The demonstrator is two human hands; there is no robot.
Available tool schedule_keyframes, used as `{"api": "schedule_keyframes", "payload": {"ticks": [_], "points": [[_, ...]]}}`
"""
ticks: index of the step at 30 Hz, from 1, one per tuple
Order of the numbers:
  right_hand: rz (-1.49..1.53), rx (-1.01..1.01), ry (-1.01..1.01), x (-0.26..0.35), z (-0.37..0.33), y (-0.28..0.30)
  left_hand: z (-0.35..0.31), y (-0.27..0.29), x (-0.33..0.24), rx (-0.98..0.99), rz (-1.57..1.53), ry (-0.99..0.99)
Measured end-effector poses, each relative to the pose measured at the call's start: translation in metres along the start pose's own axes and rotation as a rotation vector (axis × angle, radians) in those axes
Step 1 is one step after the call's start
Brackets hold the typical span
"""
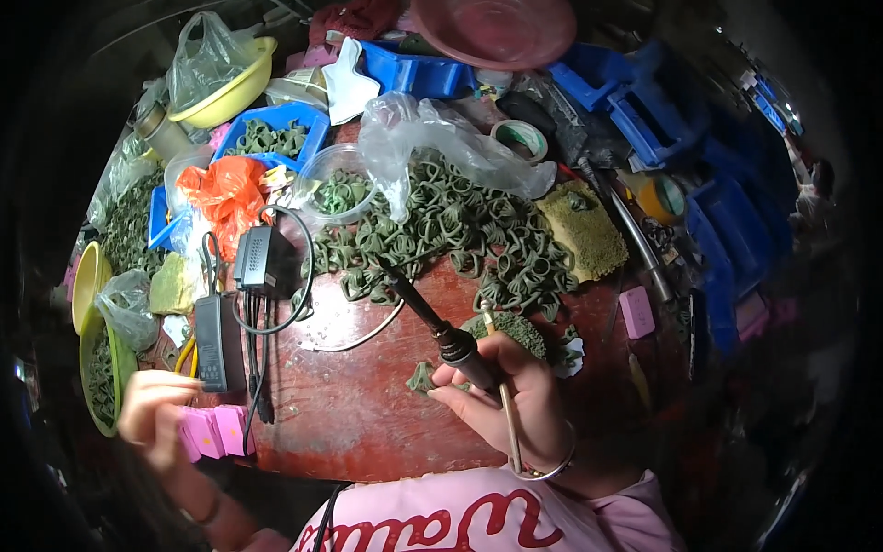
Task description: Assembling small green wax components using a heated wax pen.
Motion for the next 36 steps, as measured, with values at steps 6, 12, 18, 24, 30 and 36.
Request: {"api": "schedule_keyframes", "payload": {"ticks": [6, 12, 18, 24, 30, 36], "points": [[-0.041, 0.013, 0.030, 0.005, 0.002, 0.002, 0.014, -0.176, -0.012, 0.510, -0.753, 0.289], [-0.066, 0.065, -0.024, -0.008, 0.004, -0.008, -0.005, -0.220, 0.007, 0.580, -1.250, 0.470], [-0.150, 0.093, 0.024, -0.009, 0.013, -0.015, -0.010, -0.222, 0.018, 0.491, -1.359, 0.501], [-0.164, 0.102, 0.015, -0.010, 0.013, -0.015, -0.007, -0.215, 0.011, 0.423, -1.317, 0.419], [-0.231, -0.045, 0.100, -0.006, 0.013, 0.007, -0.004, -0.217, 0.018, 0.448, -1.092, 0.375], [-0.711, -0.197, 0.210, -0.005, 0.042, 0.065, -0.006, -0.218, 0.013, 0.510, -0.988, 0.393]]}}
Point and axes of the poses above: each hand's wrist, its own z-axis towards the middle knuckle, its own y-axis out of the back of the hand, x = y × z, the point moved 6 cm from there along z, towards the middle knuckle, and after that the axes turned 9 degrees about y, right-handed, at the moved point
